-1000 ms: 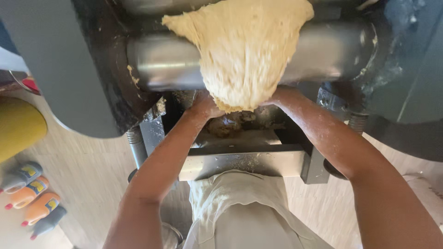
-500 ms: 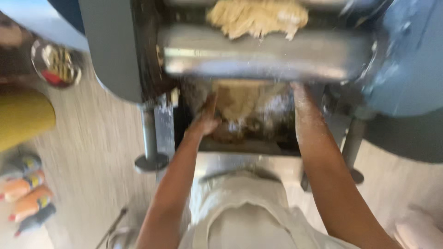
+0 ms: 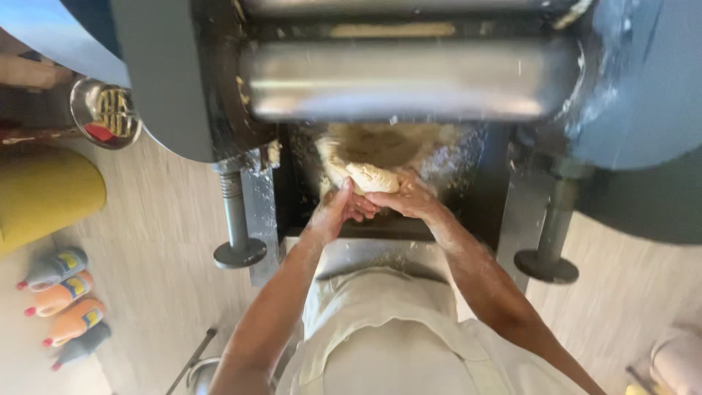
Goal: The person feeds a large mass of dough into a mechanical dough sheeter, repeatedly folding and passing it through the rollers to flatten and refine the texture. The operator uses both hands to guide the dough and ensure it feeds evenly into the machine.
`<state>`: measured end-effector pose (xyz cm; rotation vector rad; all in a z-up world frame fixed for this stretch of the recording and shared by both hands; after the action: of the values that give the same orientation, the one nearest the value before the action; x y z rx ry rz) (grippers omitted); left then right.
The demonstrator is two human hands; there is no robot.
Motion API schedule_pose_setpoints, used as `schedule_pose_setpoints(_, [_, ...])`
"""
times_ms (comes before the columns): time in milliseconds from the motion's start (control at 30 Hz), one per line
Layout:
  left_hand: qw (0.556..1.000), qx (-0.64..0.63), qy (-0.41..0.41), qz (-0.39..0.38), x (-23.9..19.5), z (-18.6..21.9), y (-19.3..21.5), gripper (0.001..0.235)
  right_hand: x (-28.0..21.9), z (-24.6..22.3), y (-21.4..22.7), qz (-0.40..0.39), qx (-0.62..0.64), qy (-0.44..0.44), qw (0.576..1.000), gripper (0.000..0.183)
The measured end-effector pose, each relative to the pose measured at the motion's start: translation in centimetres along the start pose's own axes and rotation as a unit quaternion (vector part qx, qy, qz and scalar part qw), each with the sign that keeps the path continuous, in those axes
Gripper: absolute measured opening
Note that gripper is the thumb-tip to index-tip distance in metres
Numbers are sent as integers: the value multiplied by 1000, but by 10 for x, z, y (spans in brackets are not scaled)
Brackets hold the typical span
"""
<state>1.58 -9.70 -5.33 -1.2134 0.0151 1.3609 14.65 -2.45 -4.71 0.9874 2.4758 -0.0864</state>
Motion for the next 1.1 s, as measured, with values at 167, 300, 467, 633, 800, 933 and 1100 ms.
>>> schedule_pose_setpoints(167, [987, 104, -116, 38, 17, 74, -68, 47, -70, -42, 74, 171, 349, 182, 903, 83])
schedule_pose_setpoints(300, [989, -34, -93, 110, 62, 186, -154, 23, -60, -44, 126, 306, 487, 153, 804, 53])
schedule_pose_setpoints(467, [860, 198, -464, 79, 22, 302, -272, 31, 53, 4, 187, 347, 495, 50, 795, 57])
schedule_pose_setpoints(633, [790, 346, -497, -95, -17, 213, -235, 9, 88, 20, 177, 280, 436, 62, 853, 57])
schedule_pose_setpoints(800, [822, 376, -428, 11, -34, 125, -118, 11, 55, 11, 138, 209, 384, 109, 893, 57])
schedule_pose_setpoints(933, [807, 403, -410, 137, -52, 123, -88, 13, -5, -12, 109, 172, 393, 137, 893, 58])
schedule_pose_setpoints(1100, [830, 325, -379, 249, -70, 138, -37, 27, -99, -24, 117, 321, 202, 26, 925, 75])
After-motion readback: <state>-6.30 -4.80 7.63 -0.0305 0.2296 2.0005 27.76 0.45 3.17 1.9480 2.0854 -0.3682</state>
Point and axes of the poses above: each hand's wrist, its own x-axis towards the middle knuckle, its own y-axis out of the back of the hand, z = x × y, the point moved 8 cm from there along x, towards the middle knuckle, and after that the axes turned 11 degrees about -x, right-handed, at the moved point
